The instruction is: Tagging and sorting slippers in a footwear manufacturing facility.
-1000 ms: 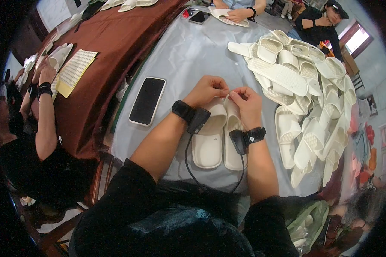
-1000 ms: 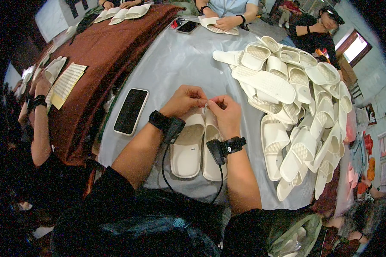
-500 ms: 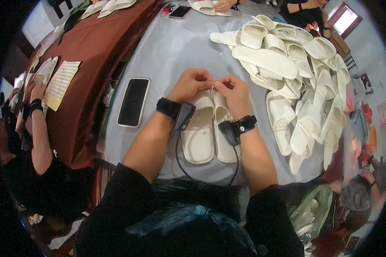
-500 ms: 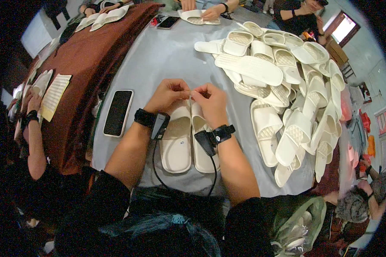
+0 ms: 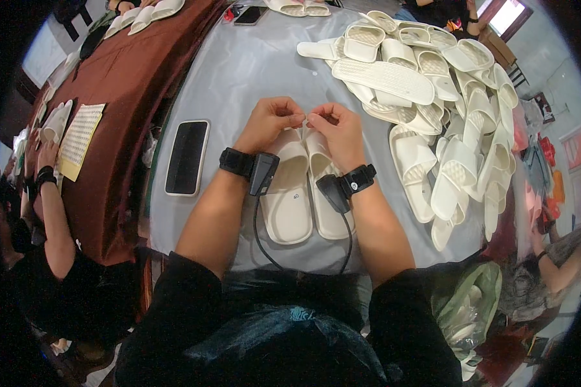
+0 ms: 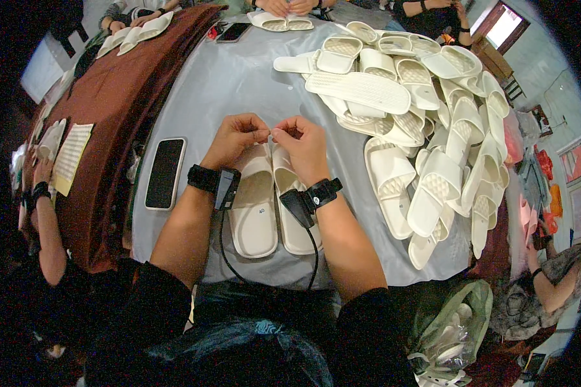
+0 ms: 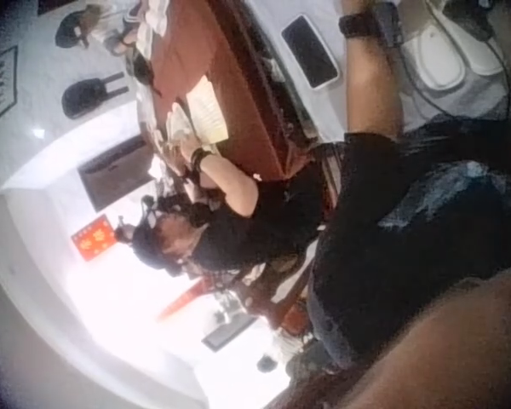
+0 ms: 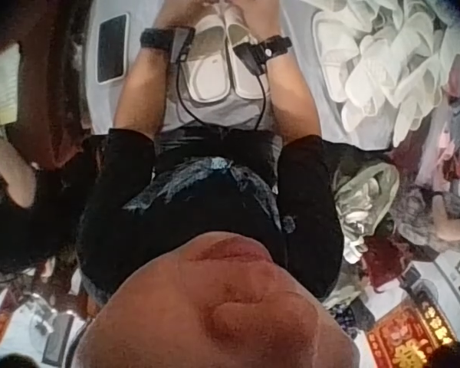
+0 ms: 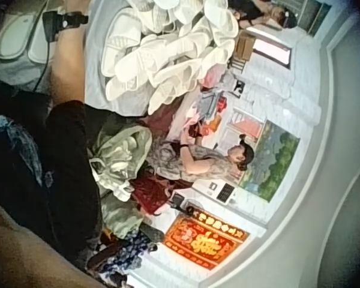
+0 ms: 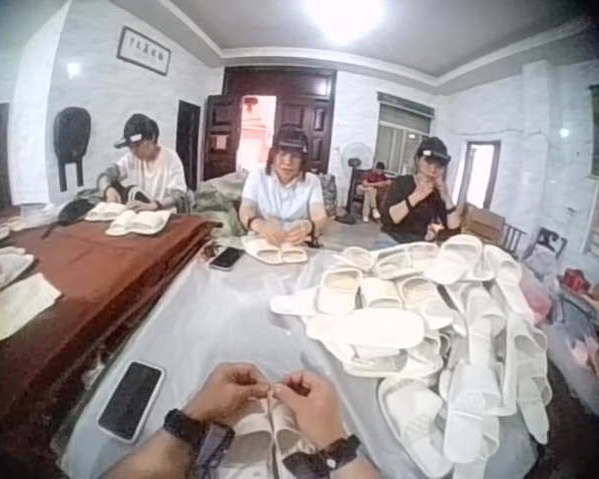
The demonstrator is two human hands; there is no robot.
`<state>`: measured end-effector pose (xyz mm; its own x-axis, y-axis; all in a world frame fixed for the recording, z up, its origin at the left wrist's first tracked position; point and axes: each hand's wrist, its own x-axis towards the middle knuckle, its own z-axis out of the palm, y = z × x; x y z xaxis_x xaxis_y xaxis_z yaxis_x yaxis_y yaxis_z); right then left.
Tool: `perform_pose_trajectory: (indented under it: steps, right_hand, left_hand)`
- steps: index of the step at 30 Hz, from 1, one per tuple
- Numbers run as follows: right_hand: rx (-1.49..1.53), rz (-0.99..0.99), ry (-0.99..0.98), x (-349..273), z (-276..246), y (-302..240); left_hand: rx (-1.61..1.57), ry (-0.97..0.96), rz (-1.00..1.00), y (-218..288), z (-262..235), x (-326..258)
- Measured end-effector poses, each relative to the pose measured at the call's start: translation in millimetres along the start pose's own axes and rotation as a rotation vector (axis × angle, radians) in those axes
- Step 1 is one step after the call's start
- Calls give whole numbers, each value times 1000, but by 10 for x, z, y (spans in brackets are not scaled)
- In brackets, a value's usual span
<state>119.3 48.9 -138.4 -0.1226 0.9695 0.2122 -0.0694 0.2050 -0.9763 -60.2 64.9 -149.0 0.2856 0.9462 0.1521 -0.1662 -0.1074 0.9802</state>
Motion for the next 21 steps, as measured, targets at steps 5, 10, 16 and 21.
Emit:
perform_pose_trajectory:
  steps: [5, 10, 16, 21]
  right_hand:
    - [-95, -33, -28, 11, -16, 10]
    - [-123, -22, -16, 10, -11, 24]
    - [-116, -18, -24, 23, -10, 56]
    - [-128, -16, -29, 13, -14, 30]
  left_hand:
    - [72, -16, -22, 23, -12, 1]
    - [74, -10, -20, 43, 6, -29]
    - [159, -2, -29, 27, -12, -11]
    - [141, -5, -21, -2, -25, -3]
